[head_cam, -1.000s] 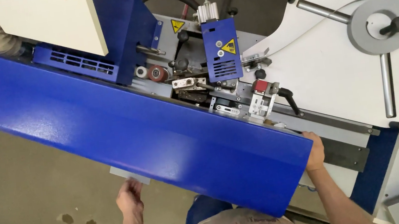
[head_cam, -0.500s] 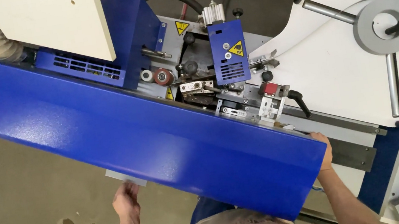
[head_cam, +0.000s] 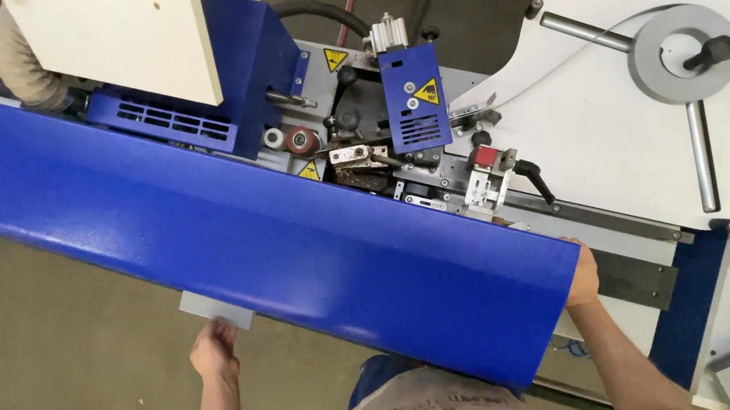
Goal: Feeding wooden panels into an edge banding machine and trimming the edges with a hand tool
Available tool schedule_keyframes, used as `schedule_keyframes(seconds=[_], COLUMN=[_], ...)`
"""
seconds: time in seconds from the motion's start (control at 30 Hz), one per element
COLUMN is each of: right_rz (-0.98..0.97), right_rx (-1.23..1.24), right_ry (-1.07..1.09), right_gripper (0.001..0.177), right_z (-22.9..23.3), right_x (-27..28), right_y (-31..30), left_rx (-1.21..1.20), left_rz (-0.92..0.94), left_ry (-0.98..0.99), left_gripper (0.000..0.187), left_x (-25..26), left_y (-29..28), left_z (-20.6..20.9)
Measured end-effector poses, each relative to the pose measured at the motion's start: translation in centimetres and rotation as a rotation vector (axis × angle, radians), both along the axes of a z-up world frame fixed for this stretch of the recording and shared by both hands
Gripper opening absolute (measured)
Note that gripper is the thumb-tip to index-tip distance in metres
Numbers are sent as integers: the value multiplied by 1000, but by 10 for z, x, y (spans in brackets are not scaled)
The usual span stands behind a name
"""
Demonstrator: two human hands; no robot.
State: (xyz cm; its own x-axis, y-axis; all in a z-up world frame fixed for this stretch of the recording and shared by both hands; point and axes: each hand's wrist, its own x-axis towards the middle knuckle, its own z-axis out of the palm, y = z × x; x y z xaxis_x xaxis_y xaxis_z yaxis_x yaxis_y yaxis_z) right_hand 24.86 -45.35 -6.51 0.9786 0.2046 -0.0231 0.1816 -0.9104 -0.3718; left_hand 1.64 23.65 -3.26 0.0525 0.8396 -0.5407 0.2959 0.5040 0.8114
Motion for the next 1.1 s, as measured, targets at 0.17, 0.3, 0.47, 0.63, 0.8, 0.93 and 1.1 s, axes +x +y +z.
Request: schedule_keyframes(seconds=[0.17, 0.3, 0.47, 0.63, 0.8, 0.93, 1.1], right_rz=[9, 13, 75, -79, -384, -264, -67], right_rx=[-49, -102, 27, 204, 403, 378, 525], right_ry=[-50, -96, -235, -183, 67, 3, 96], right_gripper=[20, 21, 21, 27, 33, 28, 27], right_z=[7, 15, 12, 40, 79, 57, 81], right_x=[-3, -5, -6, -62, -192, -258, -279], right_y=[2, 7, 8, 7, 19, 50, 173], left_rx=[21, 52, 61, 105, 45, -44, -192], left_rz=[-33, -80, -151, -219, -359, -360, -349], left_ry=[14, -53, -61, -102, -65, -75, -201], left_gripper=[25, 34, 38, 45, 70, 43, 71], left_x=[4, -3, 5, -3, 0, -1, -9], left_y=[6, 38, 28, 21, -7, -1, 30], left_z=[2, -38, -38, -52, 8, 47, 54])
